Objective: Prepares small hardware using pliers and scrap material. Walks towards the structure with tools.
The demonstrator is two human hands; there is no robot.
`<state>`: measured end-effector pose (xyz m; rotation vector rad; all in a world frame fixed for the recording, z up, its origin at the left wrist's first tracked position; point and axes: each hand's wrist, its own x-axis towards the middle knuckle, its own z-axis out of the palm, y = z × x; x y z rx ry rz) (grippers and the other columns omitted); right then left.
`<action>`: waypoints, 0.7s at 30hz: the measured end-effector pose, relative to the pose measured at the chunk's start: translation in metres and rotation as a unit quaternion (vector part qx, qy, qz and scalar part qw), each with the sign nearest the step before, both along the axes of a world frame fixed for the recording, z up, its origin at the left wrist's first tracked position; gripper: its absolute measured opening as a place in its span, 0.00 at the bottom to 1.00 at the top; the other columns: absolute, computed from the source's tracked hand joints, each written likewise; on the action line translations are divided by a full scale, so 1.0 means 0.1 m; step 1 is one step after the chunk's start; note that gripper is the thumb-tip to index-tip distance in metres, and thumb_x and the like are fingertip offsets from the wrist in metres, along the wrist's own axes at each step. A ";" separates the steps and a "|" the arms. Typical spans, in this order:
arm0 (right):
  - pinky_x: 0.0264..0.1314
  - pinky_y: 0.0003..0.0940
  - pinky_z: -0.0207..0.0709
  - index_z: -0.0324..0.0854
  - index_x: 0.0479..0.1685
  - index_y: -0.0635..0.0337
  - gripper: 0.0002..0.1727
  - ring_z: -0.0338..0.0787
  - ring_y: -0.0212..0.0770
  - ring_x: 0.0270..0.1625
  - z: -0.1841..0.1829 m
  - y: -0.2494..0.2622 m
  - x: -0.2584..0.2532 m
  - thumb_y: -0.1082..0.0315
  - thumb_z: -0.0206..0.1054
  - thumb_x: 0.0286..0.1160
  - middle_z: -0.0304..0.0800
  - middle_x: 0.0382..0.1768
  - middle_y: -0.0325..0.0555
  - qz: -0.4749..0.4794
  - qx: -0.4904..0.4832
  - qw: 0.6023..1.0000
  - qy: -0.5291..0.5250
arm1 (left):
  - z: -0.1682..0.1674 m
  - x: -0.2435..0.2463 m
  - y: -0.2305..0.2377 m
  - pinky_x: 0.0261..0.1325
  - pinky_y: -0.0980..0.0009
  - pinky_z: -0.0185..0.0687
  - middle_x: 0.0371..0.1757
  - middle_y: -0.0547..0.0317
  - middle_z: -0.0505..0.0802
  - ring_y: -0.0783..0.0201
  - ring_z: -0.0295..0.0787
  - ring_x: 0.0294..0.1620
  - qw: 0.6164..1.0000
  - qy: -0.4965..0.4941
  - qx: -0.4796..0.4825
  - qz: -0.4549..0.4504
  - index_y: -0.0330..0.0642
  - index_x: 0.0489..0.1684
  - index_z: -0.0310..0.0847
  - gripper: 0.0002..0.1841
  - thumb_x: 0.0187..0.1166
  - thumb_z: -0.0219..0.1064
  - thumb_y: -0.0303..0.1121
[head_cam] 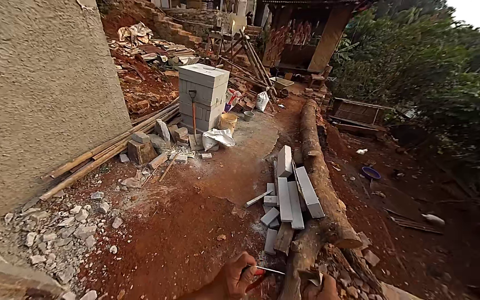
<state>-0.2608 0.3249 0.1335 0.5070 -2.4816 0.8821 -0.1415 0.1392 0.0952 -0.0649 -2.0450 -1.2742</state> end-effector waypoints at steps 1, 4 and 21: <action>0.34 0.60 0.83 0.85 0.48 0.69 0.14 0.94 0.58 0.34 -0.06 0.10 -0.10 0.68 0.57 0.79 0.92 0.32 0.59 0.000 -0.034 0.999 0.001 | -0.01 0.00 -0.04 0.50 0.70 0.87 0.43 0.54 0.88 0.67 0.87 0.43 1.000 0.005 0.001 -0.003 0.39 0.48 0.80 0.10 0.91 0.57 0.35; 0.45 0.47 0.89 0.85 0.56 0.65 0.17 0.96 0.45 0.43 -0.06 0.29 -0.17 0.68 0.51 0.86 0.95 0.42 0.52 0.052 -0.089 0.995 0.005 | 0.00 0.04 -0.07 0.49 0.69 0.88 0.43 0.55 0.88 0.66 0.87 0.44 1.000 0.009 -0.013 -0.003 0.39 0.47 0.80 0.11 0.91 0.56 0.37; 0.49 0.46 0.87 0.89 0.58 0.54 0.19 0.94 0.46 0.47 0.34 0.20 -0.13 0.66 0.50 0.87 0.95 0.44 0.47 0.242 0.035 0.967 0.070 | 0.39 0.20 -0.25 0.41 0.71 0.84 0.44 0.52 0.83 0.65 0.83 0.41 0.969 -0.069 -0.151 -0.181 0.41 0.51 0.81 0.14 0.92 0.55 0.41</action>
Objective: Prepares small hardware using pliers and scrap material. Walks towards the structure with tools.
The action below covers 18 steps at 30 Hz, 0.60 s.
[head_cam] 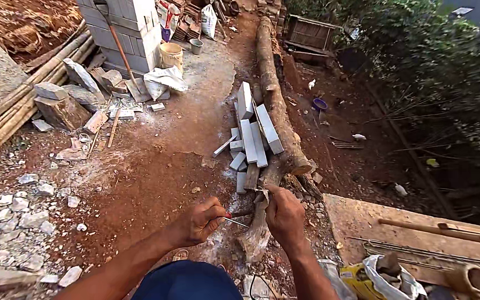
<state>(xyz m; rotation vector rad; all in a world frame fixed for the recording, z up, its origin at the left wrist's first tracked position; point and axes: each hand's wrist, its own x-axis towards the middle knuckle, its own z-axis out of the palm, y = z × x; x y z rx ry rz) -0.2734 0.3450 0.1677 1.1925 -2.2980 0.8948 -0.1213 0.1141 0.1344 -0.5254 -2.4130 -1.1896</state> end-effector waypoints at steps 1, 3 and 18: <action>0.51 0.46 0.86 0.88 0.59 0.52 0.19 0.93 0.45 0.49 0.01 -0.01 0.03 0.64 0.49 0.88 0.95 0.46 0.45 0.029 0.025 0.999 -0.006 | 0.02 0.01 0.00 0.42 0.71 0.84 0.44 0.52 0.83 0.65 0.83 0.41 1.000 -0.004 0.000 -0.003 0.41 0.51 0.81 0.14 0.92 0.55 0.41; 0.59 0.47 0.83 0.86 0.65 0.48 0.20 0.92 0.43 0.56 -0.02 -0.03 0.12 0.58 0.48 0.92 0.94 0.52 0.42 0.115 0.092 0.988 -0.048 | 0.04 0.02 0.01 0.43 0.70 0.84 0.43 0.53 0.83 0.64 0.83 0.41 1.000 -0.008 0.003 -0.004 0.41 0.51 0.81 0.14 0.93 0.54 0.41; 0.46 0.33 0.87 0.83 0.48 0.59 0.11 0.91 0.33 0.40 -0.22 -0.09 0.32 0.66 0.56 0.89 0.90 0.37 0.42 0.231 0.004 0.940 -0.252 | 0.07 0.22 0.08 0.34 0.69 0.83 0.44 0.50 0.83 0.62 0.84 0.38 0.998 0.045 -0.049 -0.009 0.43 0.52 0.81 0.13 0.92 0.55 0.42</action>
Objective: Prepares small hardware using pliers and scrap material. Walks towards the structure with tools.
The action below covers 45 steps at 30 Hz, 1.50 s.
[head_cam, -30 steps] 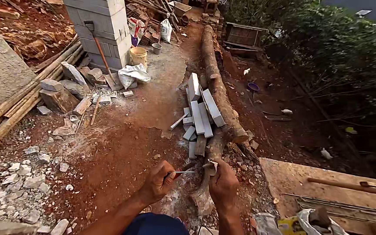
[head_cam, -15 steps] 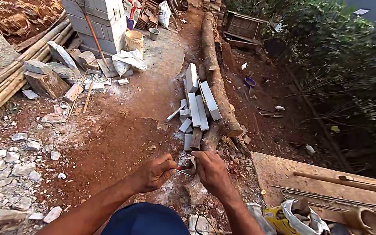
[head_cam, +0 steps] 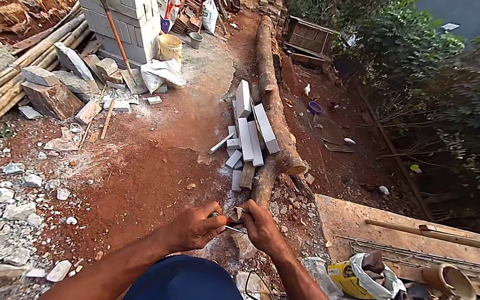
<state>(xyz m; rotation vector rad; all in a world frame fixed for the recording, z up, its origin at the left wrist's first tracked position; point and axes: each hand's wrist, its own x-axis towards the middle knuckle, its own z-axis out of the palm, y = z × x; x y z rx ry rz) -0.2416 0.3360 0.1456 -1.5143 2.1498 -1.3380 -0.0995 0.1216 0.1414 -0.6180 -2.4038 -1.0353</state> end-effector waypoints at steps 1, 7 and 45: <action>0.43 0.33 0.87 0.82 0.48 0.59 0.10 0.91 0.32 0.38 0.00 -0.02 0.02 0.66 0.57 0.88 0.90 0.35 0.41 -0.019 -0.006 1.000 -0.023 | 0.01 0.01 0.00 0.34 0.69 0.83 0.44 0.49 0.83 0.62 0.84 0.37 1.000 0.009 -0.010 0.005 0.44 0.53 0.81 0.13 0.92 0.55 0.42; 0.44 0.33 0.87 0.80 0.45 0.60 0.05 0.91 0.33 0.39 0.01 -0.11 0.08 0.69 0.61 0.84 0.90 0.36 0.42 -0.107 -0.049 0.975 -0.186 | 0.04 0.06 0.05 0.29 0.67 0.83 0.43 0.50 0.84 0.59 0.86 0.36 0.995 0.052 -0.075 0.027 0.47 0.56 0.80 0.11 0.91 0.55 0.41; 0.51 0.34 0.87 0.90 0.57 0.52 0.15 0.91 0.38 0.49 0.49 0.56 0.53 0.57 0.63 0.87 0.92 0.48 0.46 -0.173 0.033 0.960 0.217 | 0.28 0.09 -0.22 0.16 0.67 0.71 0.31 0.52 0.85 0.58 0.82 0.23 0.939 0.227 -0.258 0.003 0.43 0.43 0.79 0.04 0.82 0.62 0.32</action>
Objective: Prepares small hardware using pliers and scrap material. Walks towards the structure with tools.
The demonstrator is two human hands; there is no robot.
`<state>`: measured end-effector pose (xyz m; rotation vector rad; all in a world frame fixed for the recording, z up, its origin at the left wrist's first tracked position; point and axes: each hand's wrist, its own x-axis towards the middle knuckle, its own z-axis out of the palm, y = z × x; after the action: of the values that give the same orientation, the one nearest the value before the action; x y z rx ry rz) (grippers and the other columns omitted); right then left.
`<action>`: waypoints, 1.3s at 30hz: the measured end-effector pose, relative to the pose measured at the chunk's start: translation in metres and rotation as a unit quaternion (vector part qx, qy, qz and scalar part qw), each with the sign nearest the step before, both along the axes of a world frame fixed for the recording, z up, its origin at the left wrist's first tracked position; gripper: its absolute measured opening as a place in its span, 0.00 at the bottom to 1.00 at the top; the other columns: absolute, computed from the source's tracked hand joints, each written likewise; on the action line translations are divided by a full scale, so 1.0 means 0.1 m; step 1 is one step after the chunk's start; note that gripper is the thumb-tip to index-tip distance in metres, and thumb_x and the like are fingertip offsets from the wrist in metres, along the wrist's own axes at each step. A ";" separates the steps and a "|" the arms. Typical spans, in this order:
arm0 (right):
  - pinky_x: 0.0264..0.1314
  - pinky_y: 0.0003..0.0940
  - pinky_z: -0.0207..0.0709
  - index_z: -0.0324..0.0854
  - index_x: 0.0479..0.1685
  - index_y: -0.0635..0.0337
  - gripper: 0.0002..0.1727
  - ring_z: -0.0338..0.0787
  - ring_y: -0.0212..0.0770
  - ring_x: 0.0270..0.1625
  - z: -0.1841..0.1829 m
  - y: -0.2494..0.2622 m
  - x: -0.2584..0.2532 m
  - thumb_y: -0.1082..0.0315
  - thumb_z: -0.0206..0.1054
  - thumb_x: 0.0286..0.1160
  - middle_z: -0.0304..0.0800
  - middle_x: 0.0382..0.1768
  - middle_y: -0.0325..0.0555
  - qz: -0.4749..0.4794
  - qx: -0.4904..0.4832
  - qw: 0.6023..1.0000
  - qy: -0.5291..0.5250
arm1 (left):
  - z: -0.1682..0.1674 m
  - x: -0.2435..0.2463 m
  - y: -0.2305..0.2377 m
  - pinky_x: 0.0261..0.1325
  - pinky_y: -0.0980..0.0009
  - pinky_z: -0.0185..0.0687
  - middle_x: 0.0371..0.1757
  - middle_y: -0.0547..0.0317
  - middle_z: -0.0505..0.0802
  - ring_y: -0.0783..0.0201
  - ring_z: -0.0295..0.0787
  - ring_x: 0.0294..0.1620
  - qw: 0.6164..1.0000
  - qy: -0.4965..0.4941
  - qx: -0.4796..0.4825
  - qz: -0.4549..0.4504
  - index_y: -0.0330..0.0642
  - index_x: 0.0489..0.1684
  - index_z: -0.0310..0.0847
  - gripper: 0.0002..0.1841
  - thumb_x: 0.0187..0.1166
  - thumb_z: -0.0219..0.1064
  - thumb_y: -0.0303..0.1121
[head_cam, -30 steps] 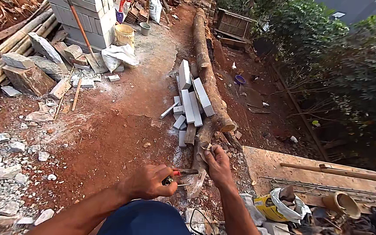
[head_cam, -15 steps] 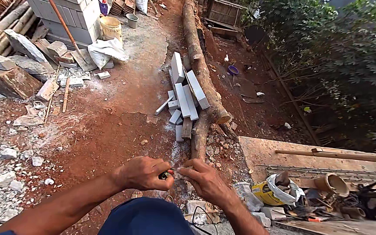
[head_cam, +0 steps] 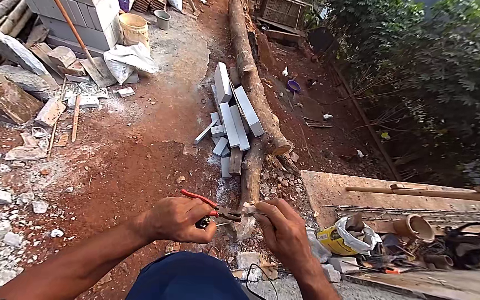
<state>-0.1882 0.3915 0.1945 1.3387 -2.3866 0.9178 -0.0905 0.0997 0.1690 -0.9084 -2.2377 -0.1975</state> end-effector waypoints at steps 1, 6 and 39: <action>0.51 0.34 0.87 0.92 0.52 0.52 0.13 0.91 0.39 0.50 0.02 -0.08 0.06 0.58 0.63 0.86 0.93 0.48 0.46 0.008 -0.008 1.000 0.010 | 0.00 -0.01 0.04 0.16 0.68 0.72 0.31 0.52 0.85 0.58 0.82 0.23 1.000 0.003 0.003 -0.002 0.43 0.43 0.80 0.04 0.82 0.62 0.33; 0.48 0.37 0.86 0.91 0.52 0.49 0.12 0.91 0.44 0.48 -0.11 -0.23 0.19 0.63 0.62 0.86 0.90 0.48 0.49 0.047 0.040 0.998 0.024 | 0.08 -0.06 0.10 0.13 0.68 0.66 0.31 0.52 0.84 0.59 0.79 0.20 0.999 0.029 -0.024 0.011 0.44 0.45 0.79 0.05 0.81 0.61 0.34; 0.44 0.27 0.86 0.88 0.47 0.65 0.13 0.90 0.36 0.42 -0.40 -0.47 0.11 0.64 0.65 0.79 0.89 0.39 0.49 -0.209 -0.262 0.938 0.095 | -0.21 -0.28 0.56 0.23 0.76 0.79 0.37 0.60 0.93 0.69 0.84 0.23 0.748 -0.318 0.579 0.064 0.40 0.53 0.75 0.09 0.94 0.50 0.34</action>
<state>-0.1774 0.3449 0.1543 0.6540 -1.9646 1.1220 -0.1187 0.1552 0.1483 0.0583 -2.0645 -1.8102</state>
